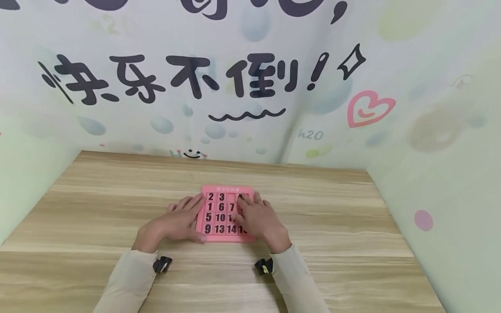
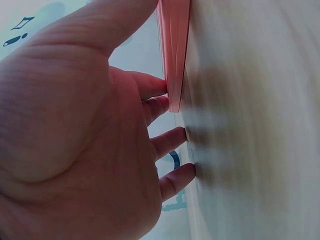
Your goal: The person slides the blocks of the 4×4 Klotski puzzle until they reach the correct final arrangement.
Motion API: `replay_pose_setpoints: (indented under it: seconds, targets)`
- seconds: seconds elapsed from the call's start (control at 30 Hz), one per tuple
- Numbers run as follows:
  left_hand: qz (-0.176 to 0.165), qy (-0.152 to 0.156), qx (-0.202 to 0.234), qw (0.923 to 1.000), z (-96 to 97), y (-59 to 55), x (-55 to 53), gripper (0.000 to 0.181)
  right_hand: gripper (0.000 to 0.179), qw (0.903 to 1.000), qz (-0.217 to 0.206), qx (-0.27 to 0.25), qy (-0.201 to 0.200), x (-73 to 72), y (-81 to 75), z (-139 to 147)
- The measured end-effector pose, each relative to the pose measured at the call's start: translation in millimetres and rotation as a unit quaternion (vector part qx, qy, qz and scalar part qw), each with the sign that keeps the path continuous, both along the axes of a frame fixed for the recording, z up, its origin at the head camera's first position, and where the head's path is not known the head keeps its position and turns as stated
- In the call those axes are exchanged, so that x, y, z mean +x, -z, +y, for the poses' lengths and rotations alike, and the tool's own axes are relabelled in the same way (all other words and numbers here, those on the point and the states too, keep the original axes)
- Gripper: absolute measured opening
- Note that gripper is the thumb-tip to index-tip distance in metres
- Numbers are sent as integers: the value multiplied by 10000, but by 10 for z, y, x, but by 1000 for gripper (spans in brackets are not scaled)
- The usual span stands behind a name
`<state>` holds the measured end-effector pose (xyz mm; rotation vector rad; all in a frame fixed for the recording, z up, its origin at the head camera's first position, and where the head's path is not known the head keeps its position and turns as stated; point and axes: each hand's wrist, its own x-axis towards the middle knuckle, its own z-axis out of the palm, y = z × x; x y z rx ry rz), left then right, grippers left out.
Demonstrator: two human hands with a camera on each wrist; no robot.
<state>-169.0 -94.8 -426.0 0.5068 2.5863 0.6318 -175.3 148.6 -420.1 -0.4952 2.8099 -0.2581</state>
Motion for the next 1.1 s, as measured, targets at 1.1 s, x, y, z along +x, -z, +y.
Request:
replay_pose_setpoints:
  seconds: [1.1]
  targets:
    - [67, -33, 30, 10000, 2, 3, 25, 115, 61, 9997, -206, -158, 2, -15, -47, 100]
